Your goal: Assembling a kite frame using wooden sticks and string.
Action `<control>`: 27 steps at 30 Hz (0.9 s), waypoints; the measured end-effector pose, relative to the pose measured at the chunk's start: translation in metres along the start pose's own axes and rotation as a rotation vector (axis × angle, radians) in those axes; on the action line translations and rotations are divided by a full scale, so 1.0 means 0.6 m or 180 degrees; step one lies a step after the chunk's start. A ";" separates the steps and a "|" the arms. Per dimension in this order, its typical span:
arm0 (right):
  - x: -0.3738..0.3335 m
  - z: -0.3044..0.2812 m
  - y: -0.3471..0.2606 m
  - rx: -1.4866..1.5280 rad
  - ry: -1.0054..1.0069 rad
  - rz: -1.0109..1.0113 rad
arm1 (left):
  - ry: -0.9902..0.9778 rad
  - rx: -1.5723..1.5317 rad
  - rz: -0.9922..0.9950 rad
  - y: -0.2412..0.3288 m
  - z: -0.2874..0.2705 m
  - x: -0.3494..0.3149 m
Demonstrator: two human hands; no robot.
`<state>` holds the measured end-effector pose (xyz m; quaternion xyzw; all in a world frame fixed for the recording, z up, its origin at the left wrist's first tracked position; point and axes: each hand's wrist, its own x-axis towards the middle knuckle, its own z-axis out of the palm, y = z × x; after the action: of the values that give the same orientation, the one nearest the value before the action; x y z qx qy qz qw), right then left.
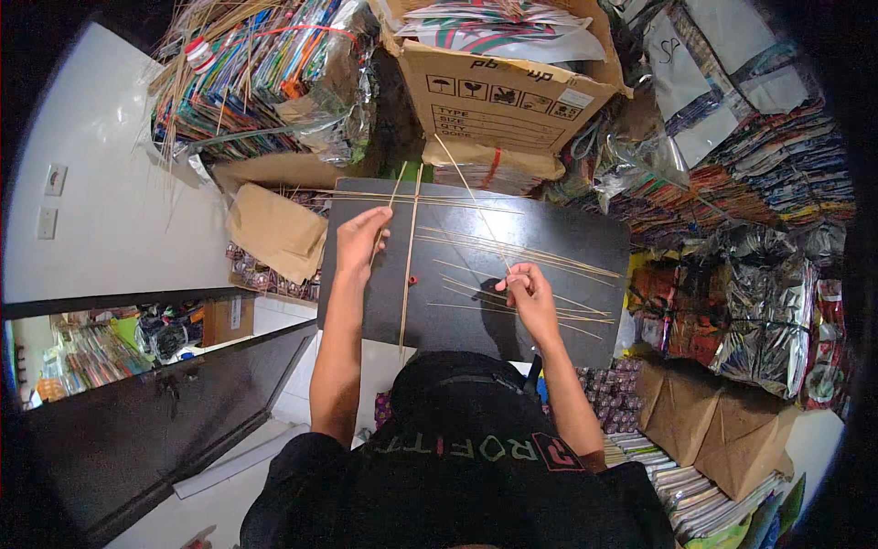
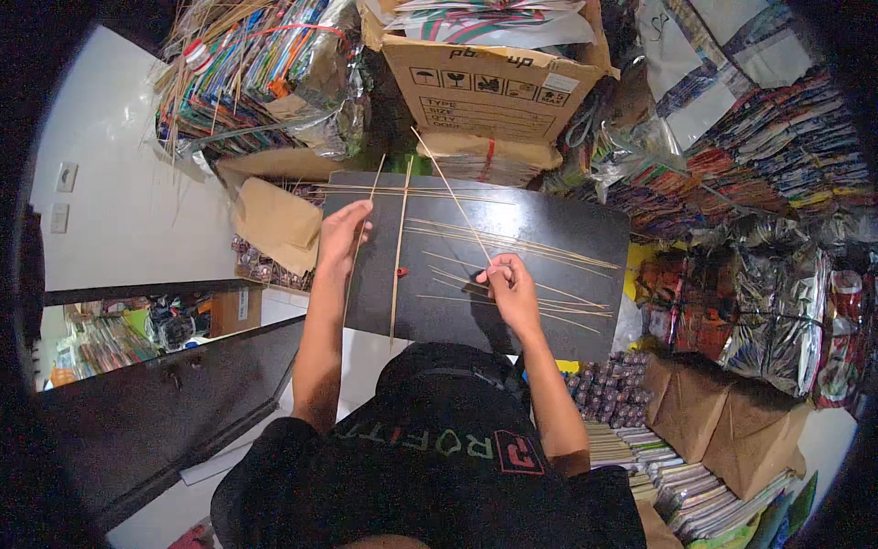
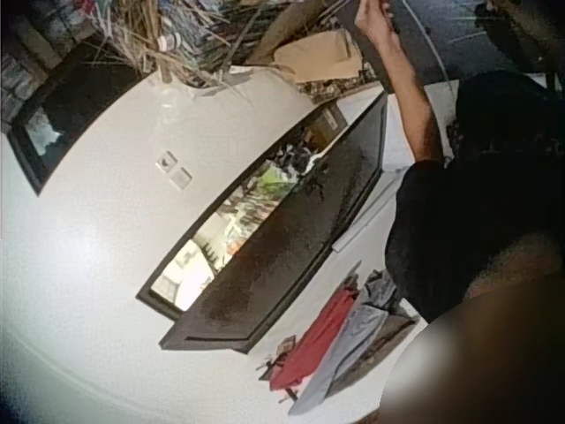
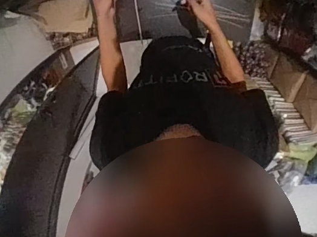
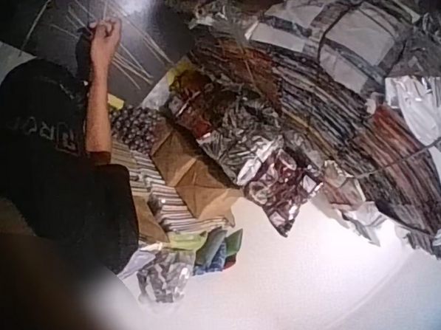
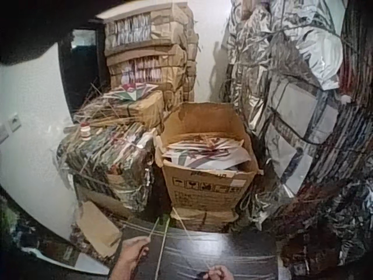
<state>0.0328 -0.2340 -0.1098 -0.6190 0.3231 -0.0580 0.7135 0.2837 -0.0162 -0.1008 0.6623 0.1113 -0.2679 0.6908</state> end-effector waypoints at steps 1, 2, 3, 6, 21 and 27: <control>-0.004 0.002 -0.005 0.0103 -0.0017 -0.0086 | -0.0086 0.0103 0.0094 0.001 -0.004 -0.023; -0.006 0.004 -0.009 0.0205 -0.0031 -0.0167 | -0.0174 0.0207 0.0181 0.006 -0.002 -0.050; -0.010 0.004 -0.014 0.0208 -0.0042 -0.0176 | -0.0225 0.0326 0.0259 0.010 0.001 -0.081; -0.021 0.013 -0.024 0.0004 -0.0056 -0.0374 | -0.0499 0.0485 0.0389 0.007 0.003 -0.154; -0.135 0.039 -0.104 0.0380 -0.0895 -0.0686 | -0.1075 0.0425 0.0453 -0.041 0.085 -0.338; -0.169 0.014 -0.119 0.0385 -0.0690 -0.0829 | -0.1065 0.0415 0.0538 -0.042 0.112 -0.373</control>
<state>-0.0197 -0.1940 -0.0046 -0.6142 0.1573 -0.1021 0.7666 0.0712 -0.0314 -0.0020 0.6589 -0.0787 -0.3219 0.6754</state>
